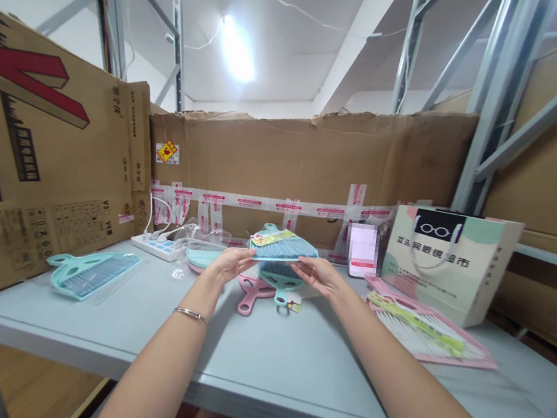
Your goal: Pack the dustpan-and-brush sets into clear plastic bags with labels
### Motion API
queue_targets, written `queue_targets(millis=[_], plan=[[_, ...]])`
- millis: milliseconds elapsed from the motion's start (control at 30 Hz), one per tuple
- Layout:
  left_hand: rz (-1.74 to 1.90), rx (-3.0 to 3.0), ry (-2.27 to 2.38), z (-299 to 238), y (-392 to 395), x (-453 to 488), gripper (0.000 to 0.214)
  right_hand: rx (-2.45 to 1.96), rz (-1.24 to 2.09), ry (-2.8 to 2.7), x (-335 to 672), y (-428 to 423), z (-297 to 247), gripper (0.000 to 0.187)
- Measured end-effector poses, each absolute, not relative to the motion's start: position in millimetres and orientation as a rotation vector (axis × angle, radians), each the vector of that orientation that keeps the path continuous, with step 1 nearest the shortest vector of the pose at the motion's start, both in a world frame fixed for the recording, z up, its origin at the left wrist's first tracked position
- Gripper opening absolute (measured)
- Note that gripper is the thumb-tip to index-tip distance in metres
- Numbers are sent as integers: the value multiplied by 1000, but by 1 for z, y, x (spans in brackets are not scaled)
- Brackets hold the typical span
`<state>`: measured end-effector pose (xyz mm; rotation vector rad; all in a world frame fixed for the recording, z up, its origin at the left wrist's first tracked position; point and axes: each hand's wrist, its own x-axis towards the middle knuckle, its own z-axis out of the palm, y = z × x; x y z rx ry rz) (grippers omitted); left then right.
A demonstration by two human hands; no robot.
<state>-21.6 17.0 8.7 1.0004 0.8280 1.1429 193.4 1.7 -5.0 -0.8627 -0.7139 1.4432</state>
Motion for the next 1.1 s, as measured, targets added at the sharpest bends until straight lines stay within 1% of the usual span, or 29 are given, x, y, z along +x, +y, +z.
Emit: queue_targets(millis=[100,200,333,433,500,567,700,867,1100], plan=[[1156,1022,899,10,13,-21,6,-888,1451,-724,195,1,-5,22],[1067,1052,912,14,7,-23,12,-918,1444,-735,197,2,-4,25],[918,1118,818,21,0,-26,24,-931,1447,-789,203,0,2,23],[882,1082,793,23,-1,-25,32,-926,1453,-831,207,-4,7,21],[896,1032,807,21,2,-22,33,-922,1458,-855,206,-6,8,20],[983,947,849,17,6,-19,28,-895,1481,-905,202,-8,7,18],[1127,785,845,10,15,-12,10,-789,1492,-910,188,-9,5,13],[1100,720,778,11,16,-8,9,-688,1394,-777,172,-12,7,14],[1030,684,780,12,6,-2,11,-674,1342,-749,159,-18,4,23]])
